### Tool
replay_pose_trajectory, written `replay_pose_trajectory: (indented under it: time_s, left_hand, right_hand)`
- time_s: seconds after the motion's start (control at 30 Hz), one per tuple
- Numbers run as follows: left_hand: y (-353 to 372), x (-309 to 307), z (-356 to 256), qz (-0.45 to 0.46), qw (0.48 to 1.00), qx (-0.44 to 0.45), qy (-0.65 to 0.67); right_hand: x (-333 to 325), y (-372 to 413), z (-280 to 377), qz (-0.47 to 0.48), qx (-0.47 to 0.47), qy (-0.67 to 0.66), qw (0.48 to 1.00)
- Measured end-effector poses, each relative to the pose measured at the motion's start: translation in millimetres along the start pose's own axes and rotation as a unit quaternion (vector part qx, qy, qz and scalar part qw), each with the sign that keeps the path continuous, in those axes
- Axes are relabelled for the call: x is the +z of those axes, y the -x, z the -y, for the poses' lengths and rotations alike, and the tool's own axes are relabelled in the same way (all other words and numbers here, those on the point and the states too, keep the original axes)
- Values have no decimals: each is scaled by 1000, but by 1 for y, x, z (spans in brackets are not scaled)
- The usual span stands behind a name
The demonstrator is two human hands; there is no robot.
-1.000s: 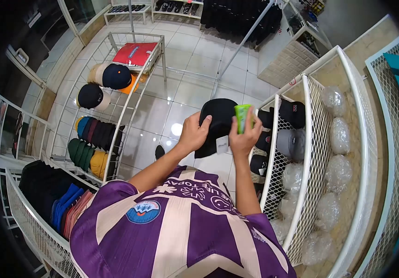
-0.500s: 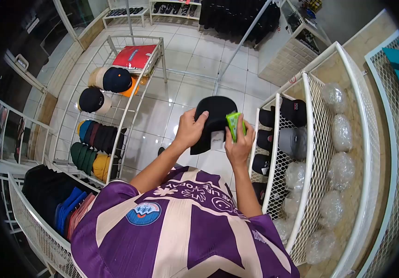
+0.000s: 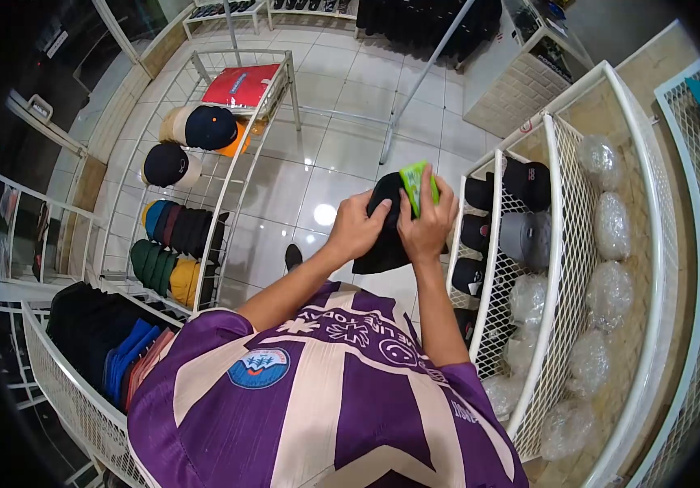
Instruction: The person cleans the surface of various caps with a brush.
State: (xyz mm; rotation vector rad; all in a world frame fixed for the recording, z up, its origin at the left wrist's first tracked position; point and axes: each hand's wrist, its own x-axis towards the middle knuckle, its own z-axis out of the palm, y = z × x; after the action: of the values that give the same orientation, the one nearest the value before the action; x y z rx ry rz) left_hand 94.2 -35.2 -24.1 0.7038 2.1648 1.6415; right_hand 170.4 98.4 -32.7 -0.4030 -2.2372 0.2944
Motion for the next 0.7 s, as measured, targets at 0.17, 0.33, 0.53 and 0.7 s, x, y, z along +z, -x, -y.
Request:
replay_pose_trajectory:
  time_s: [0.17,0.33,0.53,0.7]
  left_hand:
    - [-17,-21,10,-44,992,-13,118]
    - [-2,-1,13,-45,999,2,11]
    - [-2,-10,17,-20,994,-12,103]
    - [-5,-10,20,-5,999,-6,34]
  right_hand:
    - [-3,22,-16,24,11,-7,1000]
    - [10,15,-4,-11,72,-16,997]
    - [6,2,-15,35,29,-3,999]
    - [15,7,14,87,15,-171,981]
